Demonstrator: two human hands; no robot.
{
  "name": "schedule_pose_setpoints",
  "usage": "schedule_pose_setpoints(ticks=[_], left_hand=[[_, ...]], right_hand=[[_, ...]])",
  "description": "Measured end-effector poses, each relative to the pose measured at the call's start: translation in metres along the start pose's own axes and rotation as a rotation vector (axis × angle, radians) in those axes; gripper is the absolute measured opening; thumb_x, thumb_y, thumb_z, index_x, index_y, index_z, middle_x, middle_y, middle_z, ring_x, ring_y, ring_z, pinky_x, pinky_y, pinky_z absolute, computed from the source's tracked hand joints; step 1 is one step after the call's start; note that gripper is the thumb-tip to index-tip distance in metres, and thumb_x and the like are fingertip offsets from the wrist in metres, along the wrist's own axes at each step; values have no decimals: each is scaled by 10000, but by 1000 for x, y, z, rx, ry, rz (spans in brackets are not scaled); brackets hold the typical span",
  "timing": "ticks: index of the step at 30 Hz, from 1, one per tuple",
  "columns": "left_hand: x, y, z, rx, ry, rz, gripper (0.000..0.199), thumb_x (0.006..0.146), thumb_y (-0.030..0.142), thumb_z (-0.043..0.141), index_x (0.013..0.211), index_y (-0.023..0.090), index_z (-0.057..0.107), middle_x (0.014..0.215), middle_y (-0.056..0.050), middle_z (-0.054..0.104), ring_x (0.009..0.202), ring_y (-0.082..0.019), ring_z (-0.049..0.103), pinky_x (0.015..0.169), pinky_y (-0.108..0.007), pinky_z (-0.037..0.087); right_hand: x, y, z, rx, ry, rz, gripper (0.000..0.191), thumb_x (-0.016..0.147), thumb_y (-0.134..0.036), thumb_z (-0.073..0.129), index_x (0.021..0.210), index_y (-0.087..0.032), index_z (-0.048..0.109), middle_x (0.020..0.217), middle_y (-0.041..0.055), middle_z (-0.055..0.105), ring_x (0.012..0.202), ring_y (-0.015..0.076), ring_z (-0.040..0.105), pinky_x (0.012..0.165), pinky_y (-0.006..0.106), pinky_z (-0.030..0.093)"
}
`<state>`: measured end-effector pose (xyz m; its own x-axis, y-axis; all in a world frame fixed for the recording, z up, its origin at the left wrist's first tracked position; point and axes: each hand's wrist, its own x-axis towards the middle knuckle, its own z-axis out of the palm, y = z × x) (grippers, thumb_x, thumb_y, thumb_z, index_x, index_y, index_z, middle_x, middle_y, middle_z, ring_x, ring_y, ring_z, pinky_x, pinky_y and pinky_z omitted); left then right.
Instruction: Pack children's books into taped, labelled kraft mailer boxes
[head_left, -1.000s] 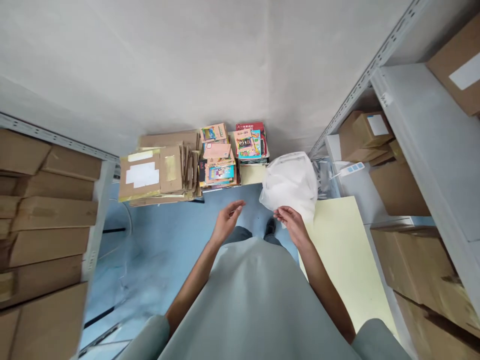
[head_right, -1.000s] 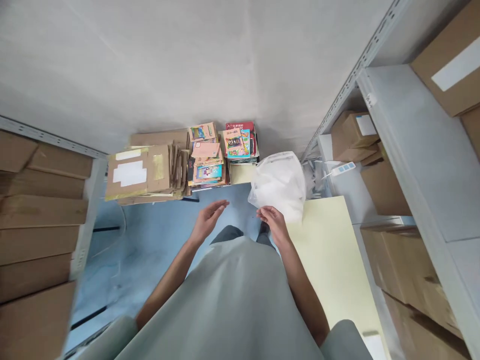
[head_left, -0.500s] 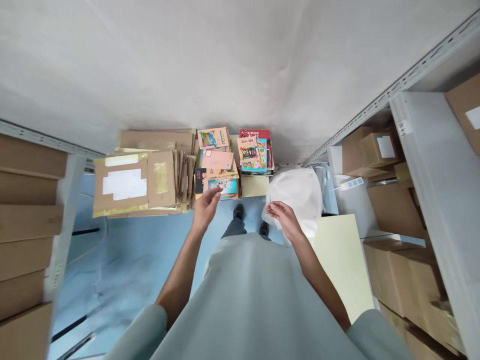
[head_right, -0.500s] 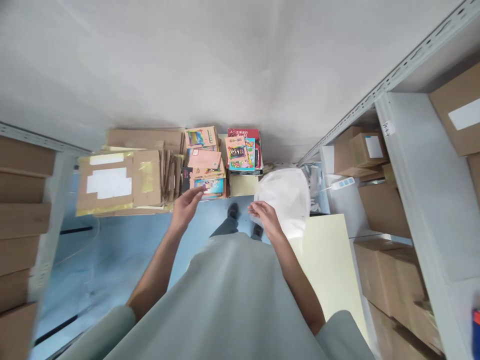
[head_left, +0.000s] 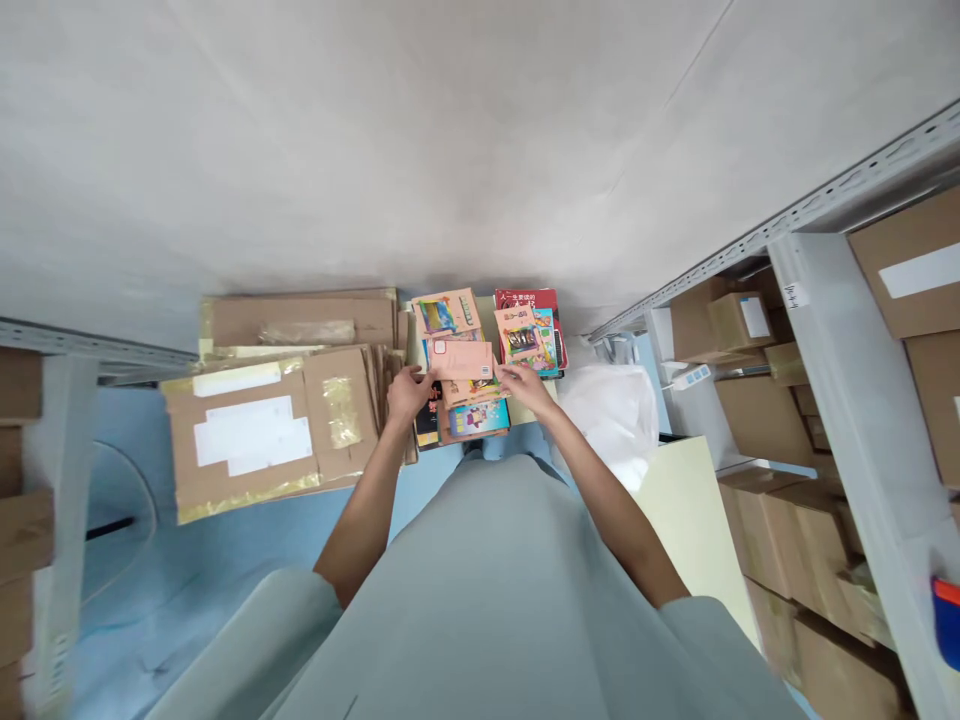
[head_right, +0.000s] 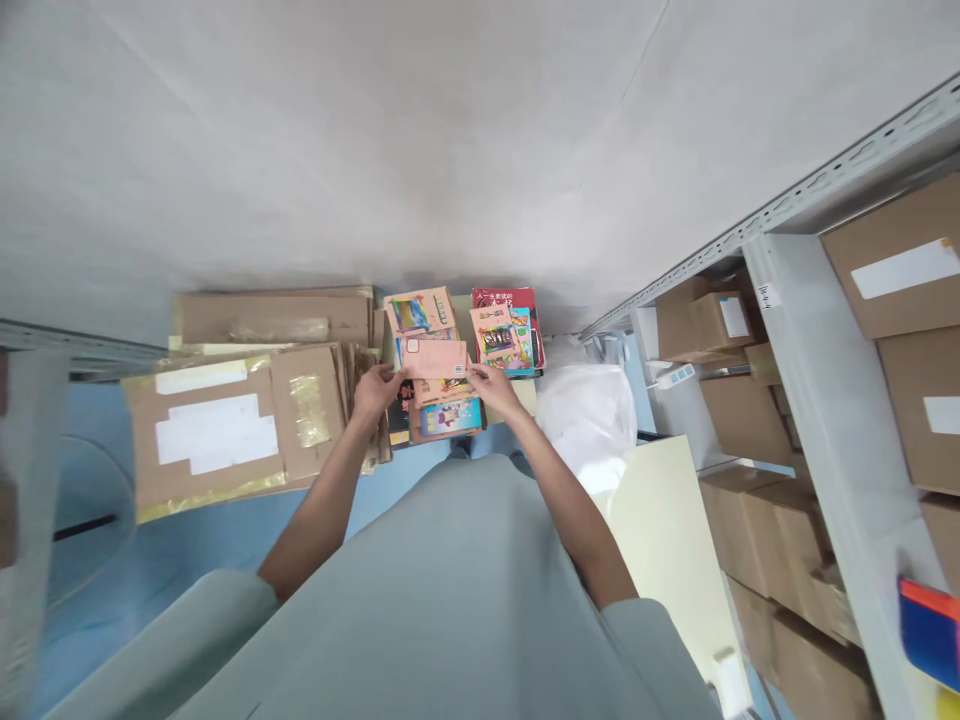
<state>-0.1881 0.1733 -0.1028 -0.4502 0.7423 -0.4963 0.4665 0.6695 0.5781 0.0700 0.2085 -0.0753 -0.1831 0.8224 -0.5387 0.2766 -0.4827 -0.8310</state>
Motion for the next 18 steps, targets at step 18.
schedule_pose_setpoints(ticks=[18], left_hand=[[-8, -14, -14, 30, -161, 132, 475, 1004, 550, 561, 828, 175, 794, 848, -121, 828, 861, -301, 767, 692, -311, 458]], right_hand=[[1, -1, 49, -709, -100, -222, 324, 1056, -188, 657, 1355, -223, 775, 1567, 99, 728, 1481, 248, 658, 1254, 378, 505]])
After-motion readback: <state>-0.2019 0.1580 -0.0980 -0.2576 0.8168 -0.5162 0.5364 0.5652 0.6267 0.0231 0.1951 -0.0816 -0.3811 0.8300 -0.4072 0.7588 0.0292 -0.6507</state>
